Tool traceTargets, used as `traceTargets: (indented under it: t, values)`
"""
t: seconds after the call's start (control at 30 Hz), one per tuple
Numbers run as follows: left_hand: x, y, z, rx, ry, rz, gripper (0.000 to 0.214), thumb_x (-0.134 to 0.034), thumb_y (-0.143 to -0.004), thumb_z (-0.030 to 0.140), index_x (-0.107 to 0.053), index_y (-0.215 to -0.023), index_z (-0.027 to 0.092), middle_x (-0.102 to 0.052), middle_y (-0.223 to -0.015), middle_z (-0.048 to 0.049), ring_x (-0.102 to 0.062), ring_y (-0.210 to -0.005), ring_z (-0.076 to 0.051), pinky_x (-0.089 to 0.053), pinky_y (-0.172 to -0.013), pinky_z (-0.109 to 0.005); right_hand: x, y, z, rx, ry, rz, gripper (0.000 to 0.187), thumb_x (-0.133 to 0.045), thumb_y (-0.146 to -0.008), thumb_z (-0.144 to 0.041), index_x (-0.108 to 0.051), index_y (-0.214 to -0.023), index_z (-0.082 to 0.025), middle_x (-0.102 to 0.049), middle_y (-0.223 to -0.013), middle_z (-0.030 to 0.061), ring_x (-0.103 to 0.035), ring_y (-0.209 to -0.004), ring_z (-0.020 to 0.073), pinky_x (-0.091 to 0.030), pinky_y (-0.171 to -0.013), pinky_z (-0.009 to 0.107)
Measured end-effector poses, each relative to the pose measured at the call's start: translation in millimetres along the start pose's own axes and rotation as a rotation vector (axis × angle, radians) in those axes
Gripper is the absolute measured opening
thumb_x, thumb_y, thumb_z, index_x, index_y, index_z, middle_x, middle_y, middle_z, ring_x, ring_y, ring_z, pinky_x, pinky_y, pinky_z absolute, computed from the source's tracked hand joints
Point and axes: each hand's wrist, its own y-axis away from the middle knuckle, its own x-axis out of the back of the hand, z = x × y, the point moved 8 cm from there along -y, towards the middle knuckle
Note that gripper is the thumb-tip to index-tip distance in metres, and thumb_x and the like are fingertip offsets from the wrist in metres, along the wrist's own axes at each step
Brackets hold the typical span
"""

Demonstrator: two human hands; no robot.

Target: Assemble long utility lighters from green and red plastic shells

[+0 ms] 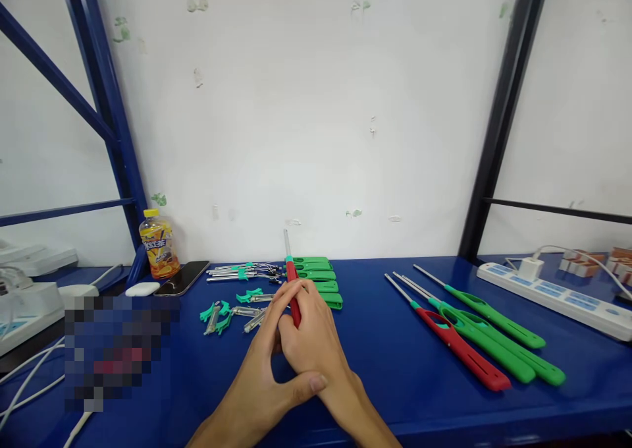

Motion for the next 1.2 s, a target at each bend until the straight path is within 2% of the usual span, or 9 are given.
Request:
traceTargets:
  t: [0.13, 0.27, 0.4, 0.5, 0.63, 0.8, 0.97, 1.1, 1.2]
  values:
    - [-2.2, 0.2, 0.4, 0.007, 0.002, -0.035, 0.102, -0.088, -0.08, 0.046, -0.031, -0.165, 0.037, -0.027, -0.173, -0.0062, -0.031, -0.155, -0.037, -0.035, -0.124, -0.051, 5.5, -3.2, -4.5, -0.014, 0.108, -0.044, 0.031, -0.047, -0.08, -0.009, -0.065, -0.102, -0.021, -0.068, -0.114, 0.0095, -0.065, -0.106, 0.026, -0.048, -0.096, 0.041]
    - [-8.8, 1.7, -5.0, 0.12, 0.059, -0.101, 0.083, -0.071, -0.093, 0.057, -0.031, -0.163, 0.037, -0.026, -0.172, -0.0097, -0.065, -0.117, -0.029, -0.056, -0.09, -0.038, 48.5, -2.9, -8.4, -0.023, 0.4, -0.086, 0.032, -0.047, -0.079, -0.008, -0.066, -0.1, -0.023, -0.069, -0.119, 0.0075, -0.067, -0.1, 0.0255, -0.048, -0.09, 0.039]
    - [-7.4, 0.3, -15.8, 0.262, 0.099, -0.103, 0.068, -0.058, -0.098, 0.066, -0.042, -0.152, 0.028, -0.067, -0.121, -0.0096, -0.065, -0.085, -0.02, -0.05, -0.077, -0.032, 115.0, 15.3, 4.6, -0.06, 0.583, -0.183, 0.037, -0.048, -0.081, -0.008, -0.069, -0.104, -0.028, -0.074, -0.114, 0.0036, -0.068, -0.1, 0.0266, -0.047, -0.089, 0.038]
    - [-6.3, -2.2, -21.8, 0.304, 0.105, -0.096, 0.063, -0.057, -0.097, 0.067, -0.048, -0.143, 0.025, -0.068, -0.09, -0.0028, -0.06, -0.073, -0.019, -0.048, -0.072, -0.031, 155.4, 33.5, 32.1, -0.19, 0.633, -0.26, 0.04, -0.052, -0.081, -0.007, -0.073, -0.105, -0.031, -0.077, -0.112, 0.0036, -0.071, -0.1, 0.0286, -0.048, -0.09, 0.038]
    - [-6.9, -4.5, -20.5, 0.285, 0.103, -0.067, 0.051, -0.061, -0.093, 0.063, -0.058, -0.127, 0.025, -0.067, -0.09, -0.0036, -0.065, -0.081, -0.023, -0.05, -0.068, -0.03, 175.5, 39.6, 70.7, -0.327, 0.623, -0.284, 0.047, -0.054, -0.08, -0.005, -0.077, -0.11, -0.034, -0.08, -0.111, 0.0018, -0.073, -0.096, 0.0262, -0.05, -0.084, 0.034]
    - [-8.1, -2.8, -16.9, 0.321, 0.026, -0.113, 0.042, -0.056, -0.097, 0.059, -0.063, -0.12, 0.025, -0.065, -0.086, -0.0025, -0.064, -0.08, -0.022, -0.049, -0.071, -0.03, 177.7, 25.8, 98.6, -0.383, 0.641, -0.216, 0.046, -0.056, -0.079, -0.004, -0.08, -0.109, -0.03, -0.081, -0.096, 0.0039, -0.073, -0.079, 0.0239, -0.051, -0.073, 0.033]
    - [-31.6, 8.7, -14.6, 0.349, -0.23, -0.446, 0.027, -0.055, -0.099, 0.044, -0.073, -0.103, 0.025, -0.064, -0.086, -0.0018, -0.059, -0.078, -0.02, -0.045, -0.074, -0.029, 172.1, 14.1, 90.2, -0.314, 0.675, -0.212, 0.034, -0.061, -0.092, -0.017, -0.075, -0.122, -0.024, -0.078, -0.117, 0.0112, -0.071, -0.11, 0.0323, -0.05, -0.094, 0.043]
    - [-41.0, 12.2, -12.2, 0.284, -0.377, -0.53, 0.024, -0.055, -0.098, 0.034, -0.077, -0.096, 0.025, -0.065, -0.095, -0.0034, -0.059, -0.084, -0.02, -0.046, -0.077, -0.029, 127.7, 5.7, 80.9, -0.21, 0.625, -0.305, 0.038, -0.061, -0.099, -0.027, -0.068, -0.136, -0.025, -0.074, -0.134, 0.01, -0.068, -0.123, 0.0296, -0.049, -0.105, 0.042]
    - [-41.8, 14.6, -13.4, 0.247, -0.439, -0.568, 0.023, -0.054, -0.099, 0.029, -0.076, -0.103, 0.025, -0.065, -0.096, -0.003, -0.062, -0.088, -0.02, -0.048, -0.082, -0.029, 80.3, 3.6, 86.3, -0.157, 0.607, -0.411, 0.053, -0.061, -0.099, -0.028, -0.058, -0.151, -0.021, -0.055, -0.16, 0.0116, -0.049, -0.149, 0.0284, -0.036, -0.122, 0.043]
